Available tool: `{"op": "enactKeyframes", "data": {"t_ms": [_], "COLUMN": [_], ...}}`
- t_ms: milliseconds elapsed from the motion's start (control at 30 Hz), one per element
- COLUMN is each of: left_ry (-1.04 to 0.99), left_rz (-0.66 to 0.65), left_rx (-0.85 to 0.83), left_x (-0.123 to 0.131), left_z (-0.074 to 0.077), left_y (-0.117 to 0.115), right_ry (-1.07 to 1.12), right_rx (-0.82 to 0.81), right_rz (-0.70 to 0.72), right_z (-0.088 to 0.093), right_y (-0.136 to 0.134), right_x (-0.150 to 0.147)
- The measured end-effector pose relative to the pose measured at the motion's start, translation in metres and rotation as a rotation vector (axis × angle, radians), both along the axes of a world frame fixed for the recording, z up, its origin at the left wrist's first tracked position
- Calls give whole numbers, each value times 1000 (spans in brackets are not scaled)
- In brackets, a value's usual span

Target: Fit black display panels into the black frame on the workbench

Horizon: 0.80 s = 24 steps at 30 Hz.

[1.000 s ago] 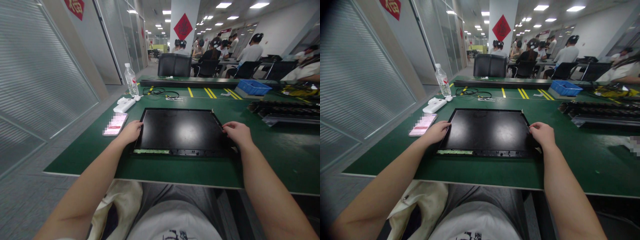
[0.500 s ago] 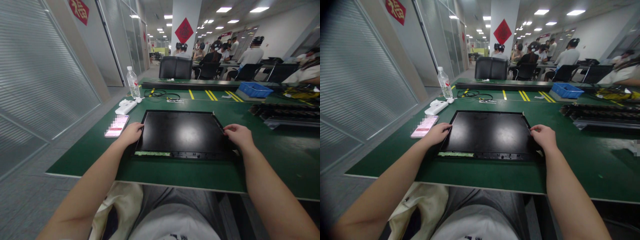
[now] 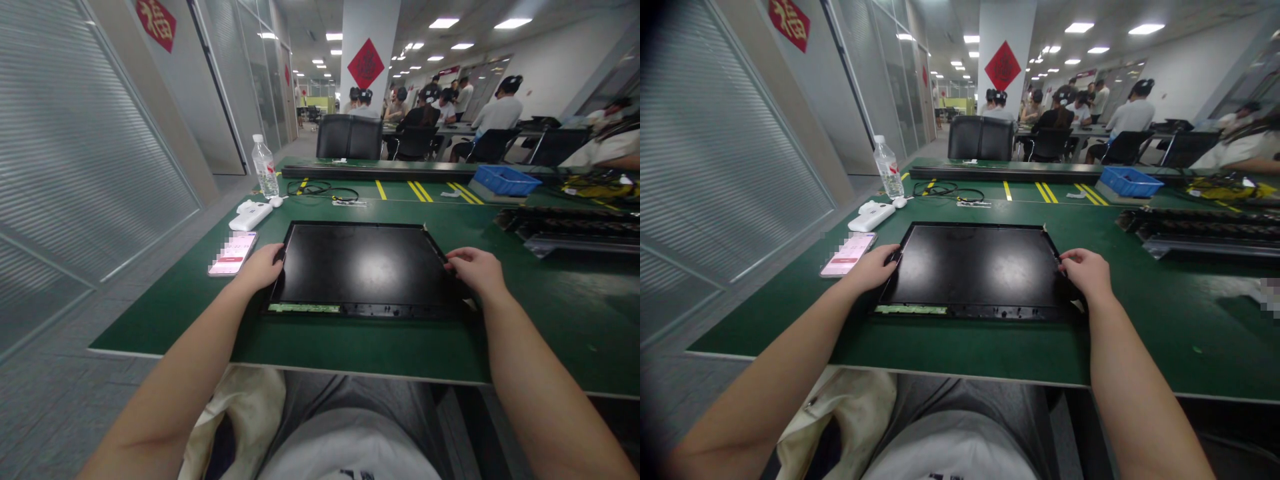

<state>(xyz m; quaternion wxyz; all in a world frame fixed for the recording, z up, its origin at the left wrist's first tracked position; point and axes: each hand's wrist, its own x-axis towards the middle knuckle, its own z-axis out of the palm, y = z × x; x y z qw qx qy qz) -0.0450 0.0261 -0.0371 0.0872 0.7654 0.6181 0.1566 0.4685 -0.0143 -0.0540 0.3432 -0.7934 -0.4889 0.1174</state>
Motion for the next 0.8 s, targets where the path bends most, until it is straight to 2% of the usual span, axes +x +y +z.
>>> {"op": "enactKeyframes", "data": {"t_ms": [67,200,333,467,600,733,800], "left_ry": [38,76,1,-150,-478,-989,-1185], "left_rz": [8,9,-26,-37,82,400,475], "left_rx": [11,-22,-11,-13,-33,-146,-254], "left_x": [-3,-11,-15,-14,-5,11,17], "left_z": [-3,-9,-12,-7,4,14,19], "left_y": [2,7,12,12,4,-6,-10], "right_ry": [63,-48,-100,-138,-188,-212,-210], "right_rx": [11,-17,-147,-171,-196,-207,-201], "right_rz": [-54,-148,-106,-66,-49,-42,-35], "right_z": [6,14,12,6,4,1,-1], "right_y": [-3,-5,-2,1,2,3,4], "right_x": [-2,-3,-2,-3,-4,-4,-4]}}
